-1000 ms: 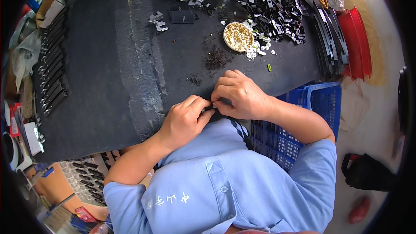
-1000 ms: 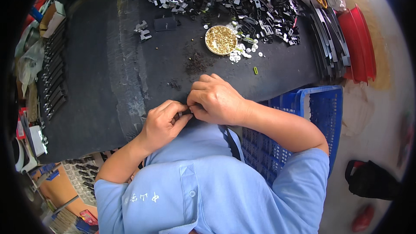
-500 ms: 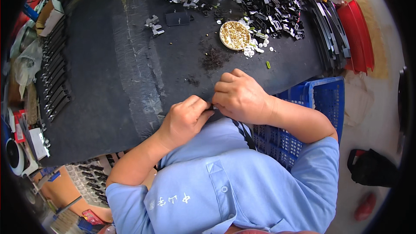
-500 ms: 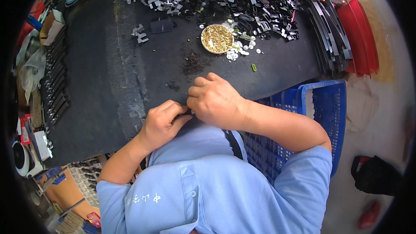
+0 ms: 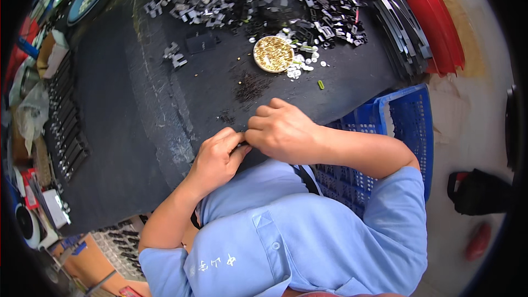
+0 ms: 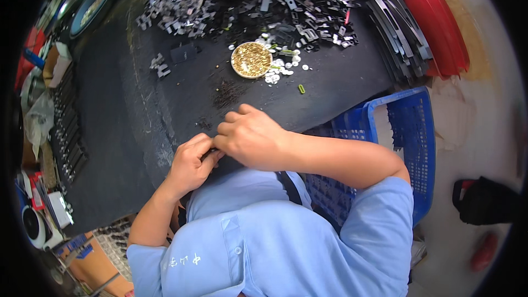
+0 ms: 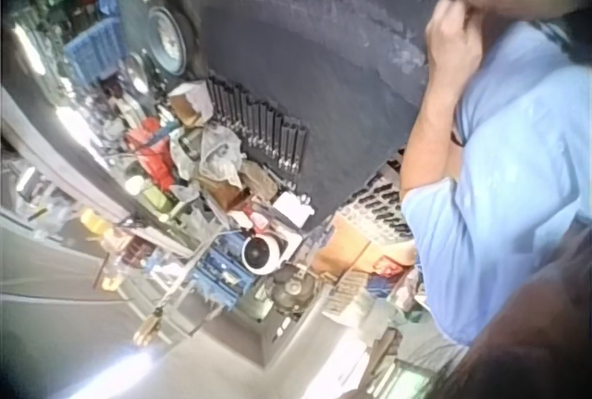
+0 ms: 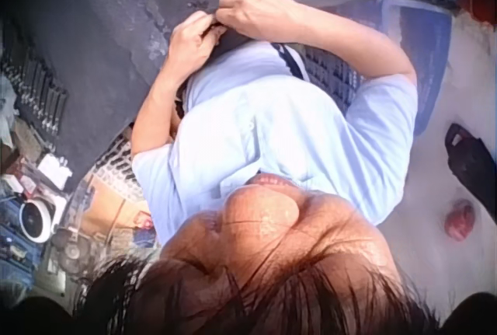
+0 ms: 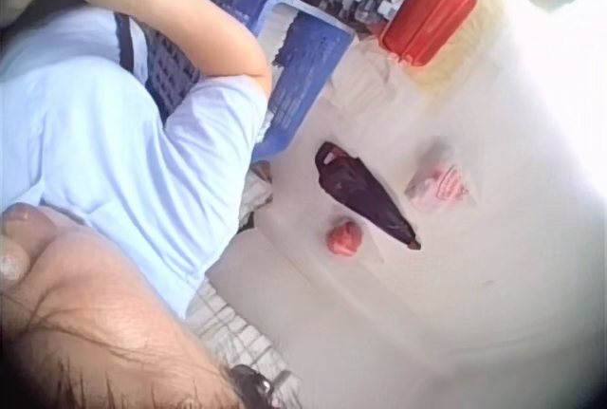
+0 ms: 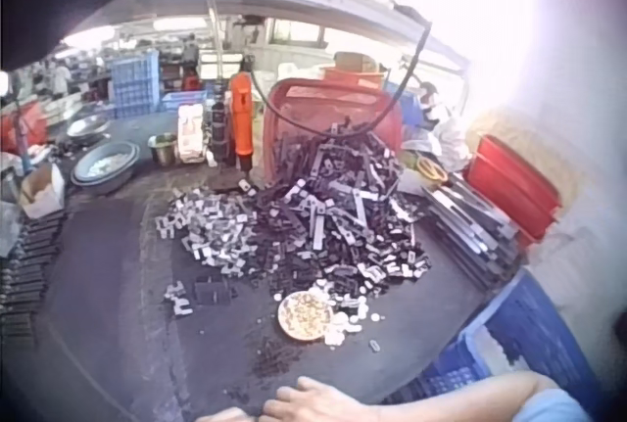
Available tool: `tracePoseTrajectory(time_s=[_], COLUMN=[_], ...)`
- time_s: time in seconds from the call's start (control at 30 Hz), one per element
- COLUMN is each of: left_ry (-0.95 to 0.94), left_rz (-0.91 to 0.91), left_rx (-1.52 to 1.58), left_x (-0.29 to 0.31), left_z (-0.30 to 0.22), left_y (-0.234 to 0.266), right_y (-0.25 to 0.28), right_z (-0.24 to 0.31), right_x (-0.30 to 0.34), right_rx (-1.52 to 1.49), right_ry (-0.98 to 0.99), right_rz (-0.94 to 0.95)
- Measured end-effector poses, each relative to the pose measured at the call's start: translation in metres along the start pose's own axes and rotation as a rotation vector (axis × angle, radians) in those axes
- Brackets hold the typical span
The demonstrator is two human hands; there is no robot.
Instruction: Manually assembling small plastic and metal components into a rectangular grey housing.
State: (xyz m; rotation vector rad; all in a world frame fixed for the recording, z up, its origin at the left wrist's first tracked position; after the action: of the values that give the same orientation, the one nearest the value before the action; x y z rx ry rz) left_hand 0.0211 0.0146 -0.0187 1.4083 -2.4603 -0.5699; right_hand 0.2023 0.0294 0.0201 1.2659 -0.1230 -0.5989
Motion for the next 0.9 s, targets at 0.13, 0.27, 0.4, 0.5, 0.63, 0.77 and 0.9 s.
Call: tracePoseTrajectory(time_s=[0.13, 0.27, 0.4, 0.5, 0.63, 0.77, 0.9], left_ry=[0.017, 0.008, 0.053, 0.031, 0.007, 0.091, 0.134], left_rz=[0.066, -0.009, -0.111, -0.107, -0.091, -0.09, -0.067], left_rx=[-0.005, -0.105, 0.042, 0.091, 0.063, 0.118, 0.224], left_x=[-0.001, -0.001, -0.006, -0.011, -0.02, -0.021, -0.026], left_z=[-0.009, -0.012, -0.013, -0.024, -0.034, -0.032, -0.028], left_y=[0.004, -0.003, -0.001, -0.001, -0.005, -0.005, -0.006], right_y=[-0.007, -0.017, 0.017, 0.037, 0.03, 0.026, 0.022], right_z=[0.001, 0.001, -0.037, -0.093, -0.114, -0.115, -0.125], right_x=[-0.001, 0.016, 0.022, 0.021, 0.014, 0.008, 0.012], right_rx=[0.006, -0.2, -0.261, 0.299, 0.501, 0.506, 0.414], right_ry=[-0.047, -0.12, -0.151, -0.278, -0.367, -0.39, -0.38], right_rz=[0.084, -0.091, -0.195, -0.231, 0.063, 0.174, 0.05])
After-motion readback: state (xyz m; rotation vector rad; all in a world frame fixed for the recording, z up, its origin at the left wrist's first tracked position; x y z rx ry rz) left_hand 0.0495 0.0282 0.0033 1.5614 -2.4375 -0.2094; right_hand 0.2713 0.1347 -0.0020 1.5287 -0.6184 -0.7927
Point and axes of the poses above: each hand's wrist, its own x-axis away from the middle knuckle, its own y-axis out of the back of the hand, z = x × y, the point moved 1 cm from there along -x, towards the middle knuckle, and after that the axes turned 8 degrees about y, right-handed, at the moved point
